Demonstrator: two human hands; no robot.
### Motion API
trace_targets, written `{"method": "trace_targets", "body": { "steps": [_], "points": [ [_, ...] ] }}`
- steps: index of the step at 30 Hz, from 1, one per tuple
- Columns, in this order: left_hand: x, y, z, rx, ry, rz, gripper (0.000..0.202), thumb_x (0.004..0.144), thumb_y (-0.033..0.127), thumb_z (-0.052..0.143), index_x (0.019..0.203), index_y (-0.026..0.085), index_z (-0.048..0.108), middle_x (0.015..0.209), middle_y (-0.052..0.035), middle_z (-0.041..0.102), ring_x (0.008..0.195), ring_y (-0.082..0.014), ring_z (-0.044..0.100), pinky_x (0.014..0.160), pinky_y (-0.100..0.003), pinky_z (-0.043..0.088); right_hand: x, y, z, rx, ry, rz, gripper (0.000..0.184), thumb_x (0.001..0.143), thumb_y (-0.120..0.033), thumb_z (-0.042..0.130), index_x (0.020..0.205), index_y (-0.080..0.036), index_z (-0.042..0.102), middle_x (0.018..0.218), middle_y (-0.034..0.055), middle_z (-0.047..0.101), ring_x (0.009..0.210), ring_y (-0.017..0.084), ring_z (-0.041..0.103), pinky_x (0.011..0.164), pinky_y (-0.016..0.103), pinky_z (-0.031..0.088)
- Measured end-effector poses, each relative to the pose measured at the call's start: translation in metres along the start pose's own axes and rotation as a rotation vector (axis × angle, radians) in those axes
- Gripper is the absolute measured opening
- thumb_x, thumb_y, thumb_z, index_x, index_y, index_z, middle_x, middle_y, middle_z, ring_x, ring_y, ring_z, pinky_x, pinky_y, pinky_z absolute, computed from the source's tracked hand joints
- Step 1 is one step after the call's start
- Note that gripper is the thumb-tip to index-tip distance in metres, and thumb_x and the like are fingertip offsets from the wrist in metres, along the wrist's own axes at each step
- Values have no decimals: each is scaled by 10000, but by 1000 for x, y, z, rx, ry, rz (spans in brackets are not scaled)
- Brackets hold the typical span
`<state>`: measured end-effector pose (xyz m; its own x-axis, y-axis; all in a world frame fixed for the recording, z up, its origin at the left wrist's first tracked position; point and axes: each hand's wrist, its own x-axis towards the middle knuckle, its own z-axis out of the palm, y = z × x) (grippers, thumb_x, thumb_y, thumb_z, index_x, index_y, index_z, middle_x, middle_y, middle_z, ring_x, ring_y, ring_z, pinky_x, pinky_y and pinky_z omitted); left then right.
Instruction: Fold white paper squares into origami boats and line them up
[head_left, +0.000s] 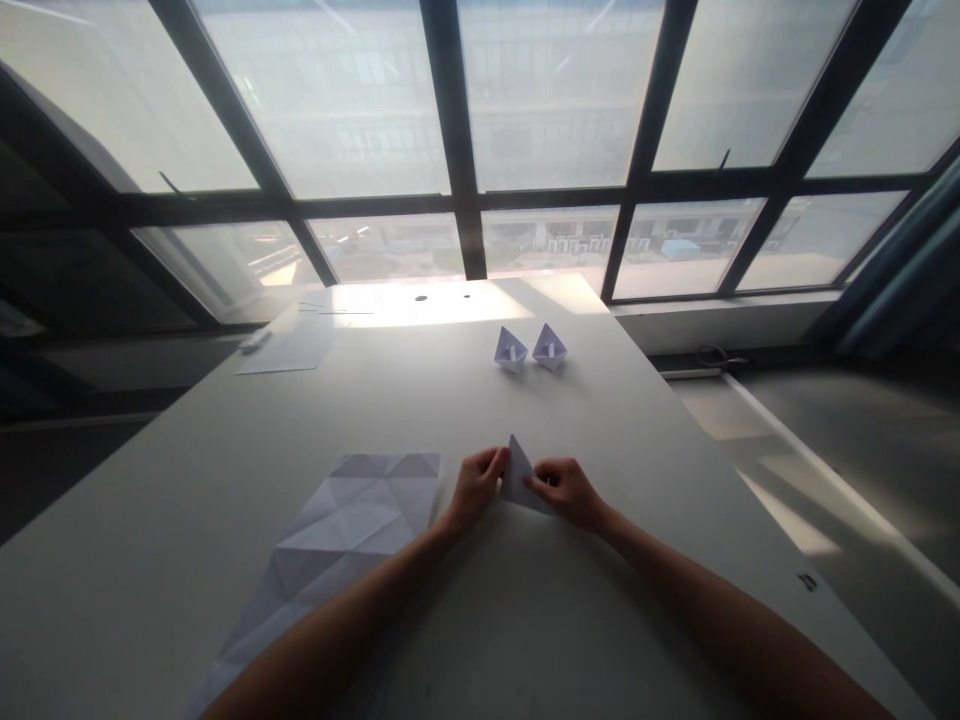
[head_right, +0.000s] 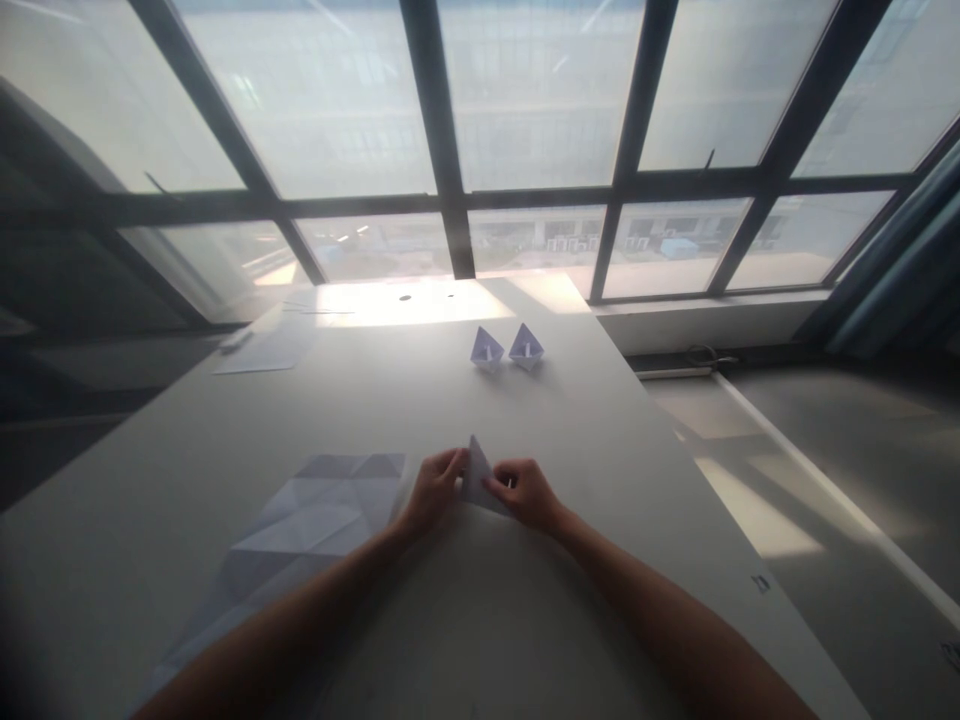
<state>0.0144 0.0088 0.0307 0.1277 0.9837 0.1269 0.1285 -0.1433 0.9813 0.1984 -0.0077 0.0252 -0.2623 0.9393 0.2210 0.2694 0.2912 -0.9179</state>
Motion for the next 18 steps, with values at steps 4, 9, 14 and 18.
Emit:
{"method": "trace_targets", "body": {
  "steps": [4,9,14,18],
  "points": [
    [3,-3,2,55,101,131,258,860,372,648,1024,179,599,853,-9,587,793,-138,596,664,-219,496,3,1,-3,-63,303,14,318,842,-353,589,587,-178,513,545,-50,409,536,103,366,505,240,273],
    [-6,5,6,138,-195,204,179,906,359,606,946,186,631,1084,-67,553,934,-165,622,686,-239,553,2,-2,-3,-217,349,-110,240,807,-253,591,622,-199,449,585,-57,406,553,101,372,538,238,297],
    [-9,10,5,38,-353,214,206,919,371,607,973,177,648,1240,-99,478,1013,-190,611,833,-324,576,-2,-4,1,-171,146,-160,183,805,-227,598,712,-211,442,659,-51,459,572,101,419,542,227,345],
    [-7,7,2,-23,-406,214,214,904,370,637,924,157,639,1243,-100,454,968,-182,623,821,-325,581,-5,-2,-1,-83,-39,-154,182,808,-254,628,773,-214,454,746,-34,505,604,105,478,551,224,399]
  ]
}}
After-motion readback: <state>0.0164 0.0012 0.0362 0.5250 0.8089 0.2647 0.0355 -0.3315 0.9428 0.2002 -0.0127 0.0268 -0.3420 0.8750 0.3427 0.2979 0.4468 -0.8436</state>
